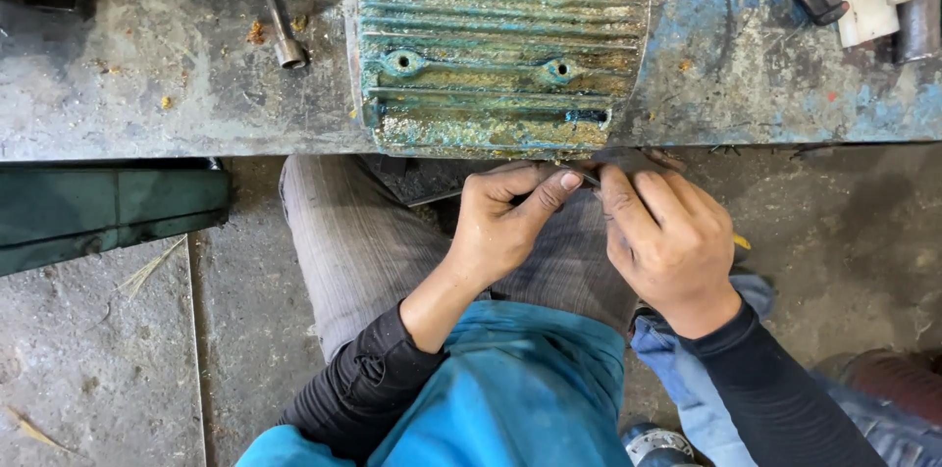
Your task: A person uses a screwdriver to pry and clean the internal housing of an electric motor on a workbench.
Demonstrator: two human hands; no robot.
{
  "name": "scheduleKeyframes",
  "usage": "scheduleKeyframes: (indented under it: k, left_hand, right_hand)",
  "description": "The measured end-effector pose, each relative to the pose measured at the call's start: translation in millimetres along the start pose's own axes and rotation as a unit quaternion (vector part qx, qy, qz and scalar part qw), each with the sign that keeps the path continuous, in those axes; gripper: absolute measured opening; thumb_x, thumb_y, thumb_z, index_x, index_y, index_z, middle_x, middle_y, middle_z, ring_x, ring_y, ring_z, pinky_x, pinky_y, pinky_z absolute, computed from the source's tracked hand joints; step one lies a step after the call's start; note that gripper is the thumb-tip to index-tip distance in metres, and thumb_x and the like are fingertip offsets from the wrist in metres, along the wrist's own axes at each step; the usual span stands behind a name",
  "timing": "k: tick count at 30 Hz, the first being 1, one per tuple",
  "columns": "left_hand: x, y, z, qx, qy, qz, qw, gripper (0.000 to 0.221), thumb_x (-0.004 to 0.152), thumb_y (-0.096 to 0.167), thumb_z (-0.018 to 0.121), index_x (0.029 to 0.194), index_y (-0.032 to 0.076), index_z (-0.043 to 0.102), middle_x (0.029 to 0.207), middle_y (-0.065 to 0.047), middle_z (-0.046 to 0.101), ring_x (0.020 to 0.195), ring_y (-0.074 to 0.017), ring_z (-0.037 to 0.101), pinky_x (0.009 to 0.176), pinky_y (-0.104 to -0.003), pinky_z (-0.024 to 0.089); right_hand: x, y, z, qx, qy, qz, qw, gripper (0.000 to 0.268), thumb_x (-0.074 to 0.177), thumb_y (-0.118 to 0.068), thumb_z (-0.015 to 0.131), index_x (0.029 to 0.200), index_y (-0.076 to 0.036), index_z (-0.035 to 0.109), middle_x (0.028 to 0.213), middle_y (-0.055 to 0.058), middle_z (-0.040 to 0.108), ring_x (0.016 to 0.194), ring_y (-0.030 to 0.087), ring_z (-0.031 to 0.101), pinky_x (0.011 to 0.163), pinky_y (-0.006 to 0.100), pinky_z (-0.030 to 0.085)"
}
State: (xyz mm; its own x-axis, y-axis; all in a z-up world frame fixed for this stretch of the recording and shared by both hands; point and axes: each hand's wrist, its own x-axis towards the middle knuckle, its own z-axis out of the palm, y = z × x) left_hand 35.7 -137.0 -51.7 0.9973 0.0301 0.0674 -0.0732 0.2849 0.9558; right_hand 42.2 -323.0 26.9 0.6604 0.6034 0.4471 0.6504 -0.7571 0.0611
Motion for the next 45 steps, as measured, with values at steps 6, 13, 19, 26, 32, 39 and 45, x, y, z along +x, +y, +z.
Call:
scheduleKeyframes:
  k: [6, 13, 19, 26, 32, 39, 45]
  left_hand:
    - [2, -2, -6, 0.05, 0.024, 0.011, 0.998, 0.017, 0.097, 0.017, 0.083, 0.087, 0.004, 0.082, 0.069, -0.018, 0.074, 0.079, -0.0384, 0.079, 0.064, -0.039, 0.058]
    - [3, 22, -6, 0.063, 0.031, 0.019, 0.997, 0.015, 0.096, 0.019, 0.083, 0.088, 0.006, 0.081, 0.07, -0.019, 0.072, 0.08, -0.0425, 0.078, 0.064, -0.04, 0.059]
    - [-1, 9, -12, 0.059, 0.042, 0.029, 0.997, 0.013, 0.095, 0.018, 0.083, 0.088, 0.007, 0.082, 0.069, -0.016, 0.072, 0.079, -0.0389, 0.078, 0.062, -0.038, 0.058]
    - [0, 1, -16, 0.05, 0.048, 0.04, 0.997, 0.011, 0.095, 0.016, 0.083, 0.088, 0.007, 0.082, 0.069, -0.016, 0.072, 0.078, -0.0401, 0.078, 0.061, -0.038, 0.057]
    - [2, 27, -16, 0.07, 0.052, 0.054, 0.995, 0.011, 0.095, 0.016, 0.083, 0.088, 0.008, 0.082, 0.071, -0.015, 0.074, 0.075, -0.0394, 0.078, 0.062, -0.038, 0.059]
    - [1, 25, -25, 0.04, 0.039, 0.045, 0.997, 0.012, 0.096, 0.013, 0.081, 0.087, 0.006, 0.081, 0.07, -0.016, 0.073, 0.077, -0.038, 0.078, 0.064, -0.038, 0.058]
    - [1, 24, -29, 0.024, 0.039, 0.047, 0.998, 0.012, 0.096, 0.011, 0.081, 0.085, 0.005, 0.081, 0.07, -0.013, 0.073, 0.075, -0.0297, 0.078, 0.065, -0.038, 0.058]
  right_hand:
    - [-2, -3, 19, 0.115, 0.027, 0.039, 0.992, 0.019, 0.101, -0.002, 0.062, 0.111, 0.002, 0.078, 0.08, 0.013, 0.059, 0.068, 0.036, 0.064, 0.055, 0.044, 0.055]
    - [-4, -8, 24, 0.136, 0.023, 0.038, 0.99, 0.019, 0.1, -0.002, 0.063, 0.111, 0.005, 0.077, 0.078, 0.016, 0.059, 0.065, 0.039, 0.064, 0.052, 0.047, 0.053]
    - [4, -18, 20, 0.113, 0.022, 0.03, 0.993, 0.018, 0.1, 0.0, 0.063, 0.109, 0.005, 0.077, 0.079, 0.016, 0.059, 0.065, 0.037, 0.063, 0.053, 0.045, 0.054]
    - [7, -13, 22, 0.099, 0.023, 0.015, 0.995, 0.016, 0.1, -0.001, 0.063, 0.107, 0.004, 0.077, 0.078, 0.016, 0.058, 0.065, 0.037, 0.063, 0.054, 0.045, 0.054]
    - [10, -18, 25, 0.136, 0.027, 0.027, 0.99, 0.015, 0.1, 0.001, 0.062, 0.103, 0.004, 0.076, 0.075, 0.015, 0.058, 0.061, 0.035, 0.061, 0.051, 0.043, 0.053]
    - [11, -23, 24, 0.066, 0.027, 0.002, 0.997, 0.012, 0.1, -0.003, 0.067, 0.105, 0.001, 0.077, 0.078, 0.012, 0.057, 0.066, 0.032, 0.063, 0.055, 0.04, 0.054]
    - [24, -42, 10, 0.018, 0.014, 0.011, 1.0, 0.013, 0.101, -0.005, 0.066, 0.109, -0.001, 0.076, 0.079, 0.01, 0.056, 0.067, 0.03, 0.063, 0.057, 0.038, 0.055]
